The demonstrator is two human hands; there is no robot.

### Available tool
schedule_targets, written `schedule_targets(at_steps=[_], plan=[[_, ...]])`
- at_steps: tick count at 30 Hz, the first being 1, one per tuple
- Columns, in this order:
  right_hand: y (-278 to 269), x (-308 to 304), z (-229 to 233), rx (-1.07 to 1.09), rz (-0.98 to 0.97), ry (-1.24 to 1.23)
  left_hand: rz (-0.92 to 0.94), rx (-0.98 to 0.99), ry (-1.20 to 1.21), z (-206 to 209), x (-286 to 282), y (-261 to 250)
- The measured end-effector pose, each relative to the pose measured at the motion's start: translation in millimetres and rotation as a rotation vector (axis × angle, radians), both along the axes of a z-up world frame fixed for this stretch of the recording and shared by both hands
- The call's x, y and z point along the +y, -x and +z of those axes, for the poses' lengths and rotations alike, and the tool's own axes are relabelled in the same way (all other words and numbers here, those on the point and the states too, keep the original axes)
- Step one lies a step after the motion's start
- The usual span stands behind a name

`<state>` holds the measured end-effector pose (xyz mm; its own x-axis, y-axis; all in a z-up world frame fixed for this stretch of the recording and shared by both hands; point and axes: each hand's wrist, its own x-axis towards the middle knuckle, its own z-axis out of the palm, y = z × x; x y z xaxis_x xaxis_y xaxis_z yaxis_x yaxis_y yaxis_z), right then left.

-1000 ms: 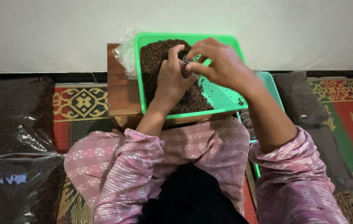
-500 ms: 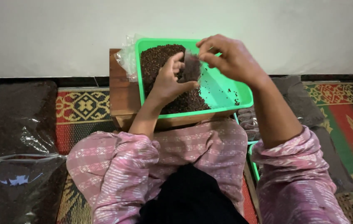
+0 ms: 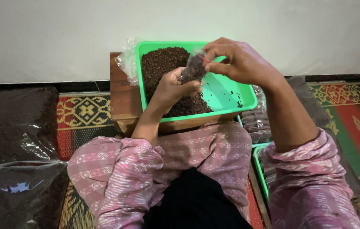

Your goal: The person scoops cloves from a green tray into small plastic bags by hand, then seals each bag and places it into another green tray.

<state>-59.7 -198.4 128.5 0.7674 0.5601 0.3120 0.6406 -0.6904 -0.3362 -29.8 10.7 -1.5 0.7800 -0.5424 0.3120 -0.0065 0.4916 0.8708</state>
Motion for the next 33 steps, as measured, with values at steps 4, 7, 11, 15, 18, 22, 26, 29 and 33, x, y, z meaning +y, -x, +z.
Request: schedule_targets(at_steps=[4, 7, 11, 15, 18, 22, 26, 29, 33], plan=[[-2.9, -9.7, 1.8, -0.094, -0.025, 0.114, -0.037, 0.033, -0.008, -14.1, -1.0, -5.9], [4.8, -3.4, 4.7, -0.115, -0.017, 0.003, -0.076, 0.071, 0.111, -14.4, -4.5, -3.9], [5.9, 3.4, 2.1, -0.106, -0.003, -0.062, -0.010, 0.110, 0.085, -12.7, -9.3, -5.2], [7.8, 6.1, 1.2, -0.061, -0.046, -0.137, 0.018, 0.100, 0.082, -20.0, -7.4, -8.6], [7.6, 8.7, -3.4, 0.059, -0.106, -0.248, -0.069, 0.114, 0.137, -18.9, -6.3, -6.8], [12.6, 14.5, -4.0, 0.082, -0.139, -0.207, -0.031, 0.021, 0.023, -12.2, -7.8, -5.2], [12.8, 12.4, -6.6, 0.087, -0.135, -0.178, 0.098, -0.120, -0.002, -5.3, -10.7, -0.5], [7.8, 6.6, -11.2, 0.042, -0.112, -0.163, 0.147, -0.182, -0.015, -1.2, -11.3, 0.4], [8.7, 3.9, -15.3, 0.013, -0.036, -0.168, 0.181, -0.230, -0.049, 7.4, -9.8, 4.3]])
